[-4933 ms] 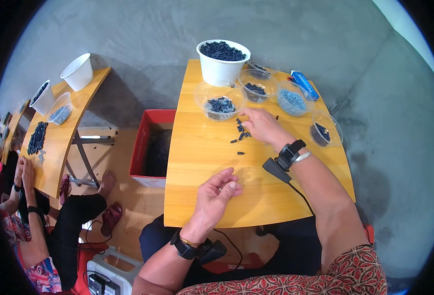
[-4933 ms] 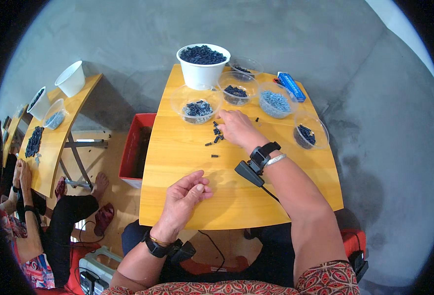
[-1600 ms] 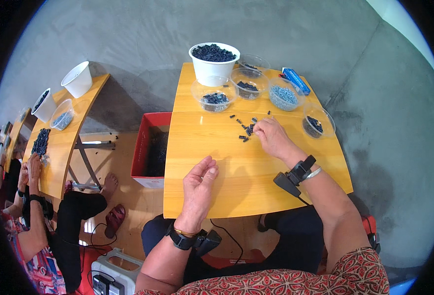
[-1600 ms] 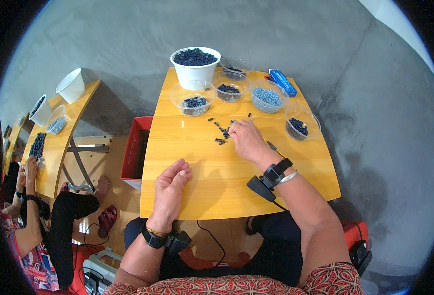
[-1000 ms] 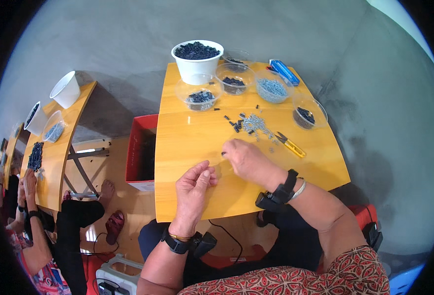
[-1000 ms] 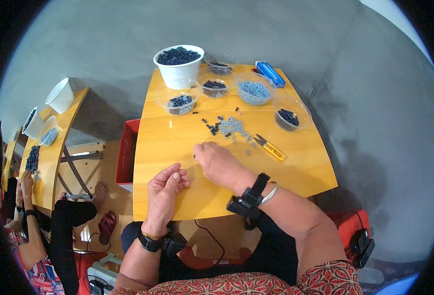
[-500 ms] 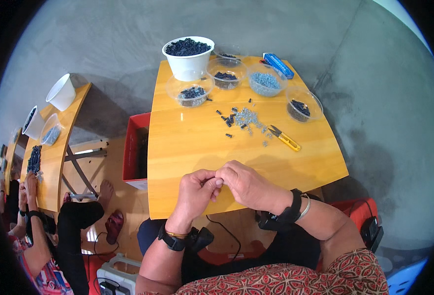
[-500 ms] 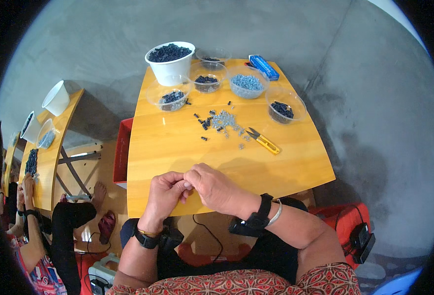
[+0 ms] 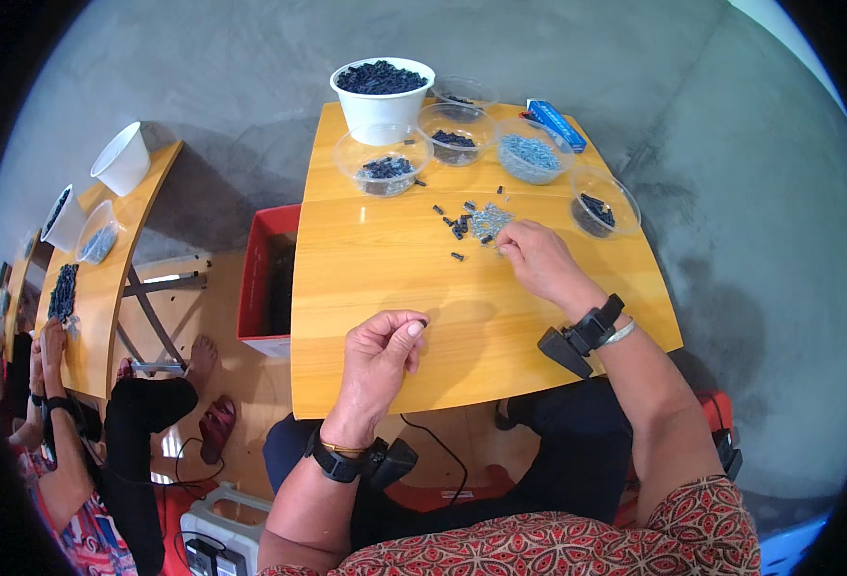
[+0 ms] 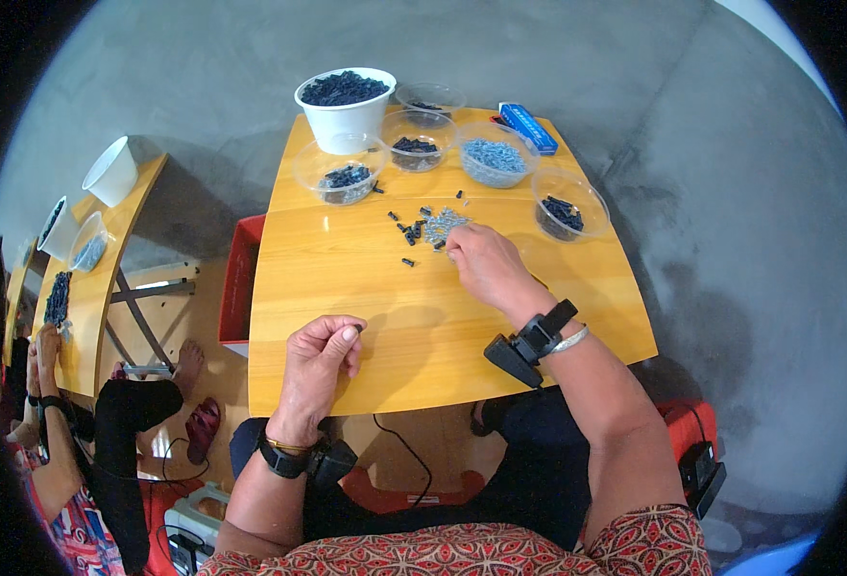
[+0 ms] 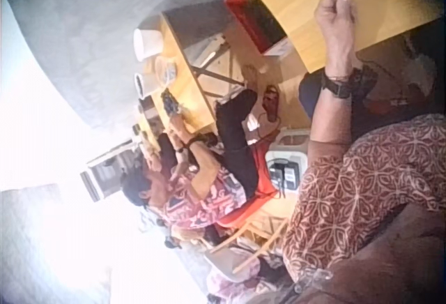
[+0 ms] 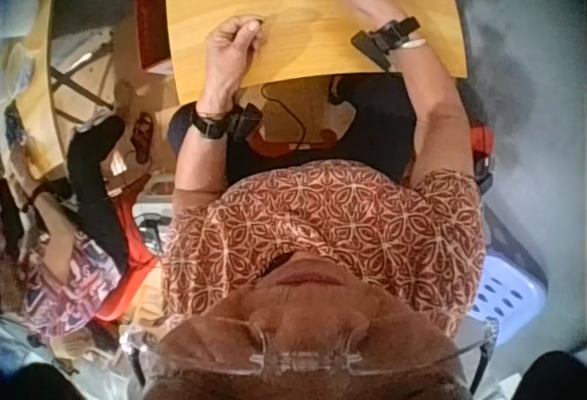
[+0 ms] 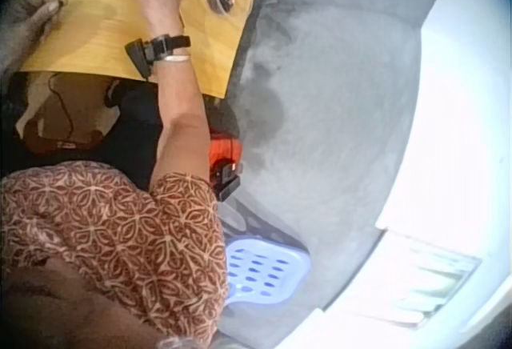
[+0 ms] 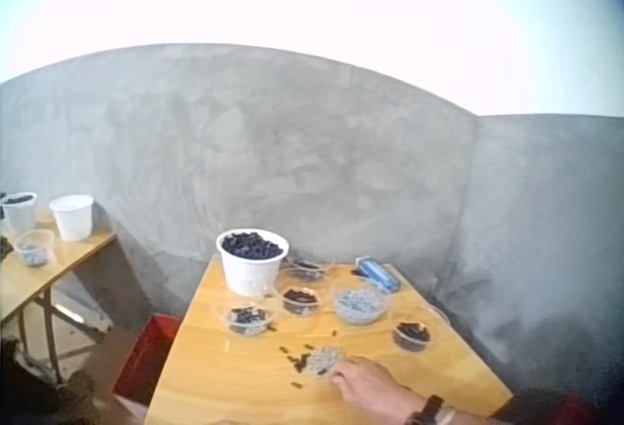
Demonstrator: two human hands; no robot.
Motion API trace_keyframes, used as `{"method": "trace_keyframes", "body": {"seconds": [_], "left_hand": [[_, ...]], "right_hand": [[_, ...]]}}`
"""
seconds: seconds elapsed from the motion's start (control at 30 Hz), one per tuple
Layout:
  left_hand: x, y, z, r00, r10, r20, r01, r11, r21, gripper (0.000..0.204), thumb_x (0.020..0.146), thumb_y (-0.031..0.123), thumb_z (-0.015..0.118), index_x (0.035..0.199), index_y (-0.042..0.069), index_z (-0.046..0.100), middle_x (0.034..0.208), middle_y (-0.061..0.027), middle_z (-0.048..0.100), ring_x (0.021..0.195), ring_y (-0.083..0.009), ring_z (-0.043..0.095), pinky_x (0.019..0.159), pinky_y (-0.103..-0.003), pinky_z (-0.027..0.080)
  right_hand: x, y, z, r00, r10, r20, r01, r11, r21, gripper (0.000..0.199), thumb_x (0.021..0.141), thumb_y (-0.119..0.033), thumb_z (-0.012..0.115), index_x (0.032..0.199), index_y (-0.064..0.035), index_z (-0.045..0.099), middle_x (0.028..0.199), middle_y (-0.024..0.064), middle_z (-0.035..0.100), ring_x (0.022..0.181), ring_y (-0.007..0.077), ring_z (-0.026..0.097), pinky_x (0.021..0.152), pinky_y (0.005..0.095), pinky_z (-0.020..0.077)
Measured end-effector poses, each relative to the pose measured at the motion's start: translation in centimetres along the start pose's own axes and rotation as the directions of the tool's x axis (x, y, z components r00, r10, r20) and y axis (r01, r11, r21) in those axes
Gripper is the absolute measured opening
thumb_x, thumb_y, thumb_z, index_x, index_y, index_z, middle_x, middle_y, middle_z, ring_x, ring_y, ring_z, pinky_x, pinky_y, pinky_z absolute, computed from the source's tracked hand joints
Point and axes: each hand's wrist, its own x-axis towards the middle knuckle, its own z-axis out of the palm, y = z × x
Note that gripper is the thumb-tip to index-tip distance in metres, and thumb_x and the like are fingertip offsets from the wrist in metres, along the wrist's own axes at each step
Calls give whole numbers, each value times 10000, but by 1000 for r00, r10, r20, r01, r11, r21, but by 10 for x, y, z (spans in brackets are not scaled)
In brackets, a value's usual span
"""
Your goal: Assembling small black plastic components by hand at a workbench.
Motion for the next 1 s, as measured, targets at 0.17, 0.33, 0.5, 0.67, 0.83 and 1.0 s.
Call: {"method": "trace_keyframes", "body": {"seconds": [0.17,0.33,0.5,0.67,0.83,1.0], "left_hand": [[1,-2,-2,1000,-5,-29,4,1000,-17,109,820,66,563,896,-7,594,675,-24,556,535,-79,485,478,-202,415],[3,-2,-2,998,21,-54,-23,999,-37,117,817,60,566,911,-6,589,680,-27,558,541,-93,499,490,-209,425],[3,-1,-2,998,-30,-51,24,993,-120,121,833,57,539,928,-3,584,705,-39,562,564,-105,509,521,-229,439],[3,1,-5,1000,-7,15,11,956,-292,131,841,67,526,941,5,583,734,-50,560,605,-115,514,559,-250,446],[1,0,0,991,24,134,45,873,-486,145,842,80,525,957,12,581,782,-64,556,639,-120,506,569,-261,441],[-1,2,2,981,20,194,100,802,-589,152,847,82,514,969,16,577,806,-70,552,645,-119,482,570,-261,428]], "right_hand": [[9,4,10,997,-63,44,66,994,-89,54,762,-58,508,749,-15,537,758,157,557,773,333,527,669,411,428],[15,6,18,996,-88,10,89,989,-114,35,741,-48,526,740,-12,528,755,149,554,767,328,521,667,401,424],[18,14,26,989,-138,47,145,965,-216,31,730,-36,535,735,-10,519,739,145,547,743,322,509,659,403,416],[12,-8,17,989,-150,-20,147,984,-98,46,756,-52,505,736,-11,494,743,158,547,765,334,519,669,419,417],[-9,-49,-1,992,-123,-15,123,971,203,39,754,3,503,766,-14,470,741,157,530,703,326,532,600,373,420],[-23,-83,-9,985,-171,-17,166,926,340,87,740,43,516,784,-15,470,736,136,518,676,297,534,584,328,419]]}}
